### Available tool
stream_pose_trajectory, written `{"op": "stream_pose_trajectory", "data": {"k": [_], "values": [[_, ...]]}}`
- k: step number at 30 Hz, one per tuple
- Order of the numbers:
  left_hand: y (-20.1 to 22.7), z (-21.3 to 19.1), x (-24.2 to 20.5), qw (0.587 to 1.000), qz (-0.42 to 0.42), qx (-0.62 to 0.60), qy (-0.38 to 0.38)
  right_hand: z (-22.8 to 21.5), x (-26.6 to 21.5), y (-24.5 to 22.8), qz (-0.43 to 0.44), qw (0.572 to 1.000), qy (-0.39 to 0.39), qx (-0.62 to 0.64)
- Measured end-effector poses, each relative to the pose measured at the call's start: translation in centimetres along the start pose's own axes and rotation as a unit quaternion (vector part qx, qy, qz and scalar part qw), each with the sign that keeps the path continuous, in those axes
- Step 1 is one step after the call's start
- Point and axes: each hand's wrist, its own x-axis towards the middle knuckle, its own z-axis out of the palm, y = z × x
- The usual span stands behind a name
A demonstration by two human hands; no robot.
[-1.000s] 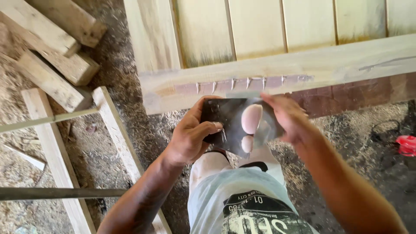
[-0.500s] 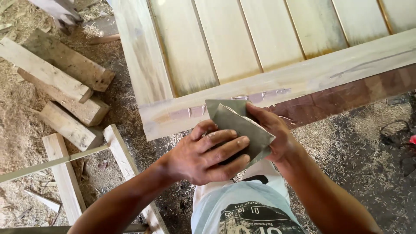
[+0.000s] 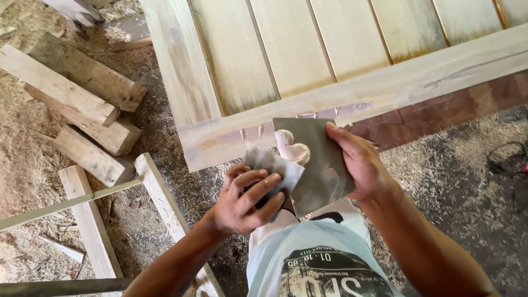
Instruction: The recorder is applying putty to gaps in a wooden door frame using a putty knife and sandpaper.
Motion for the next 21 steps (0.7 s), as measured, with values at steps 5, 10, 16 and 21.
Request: {"op": "stream_pose_trajectory", "data": {"k": [5,10,16,21], "values": [[0.3,-0.3,-2.4,0.998,-0.059,0.02,-0.005,1.7,-1.0,-1.9,-0.041,0.998,-0.017,-0.037],[4.8,-3.9,2.2,0.972,-0.231,-0.035,-0.012,2.2,-1.5,-1.8,-0.112,0.987,0.052,-0.101],[7.9,-3.9,9.2,0.954,-0.251,-0.05,-0.155,1.5,-0.3,1.9,-0.209,0.962,0.085,-0.155],[7.9,-1.4,9.1,0.943,-0.268,-0.023,-0.195,0.6,-0.5,3.1,-0.261,0.923,0.153,-0.238]]}}
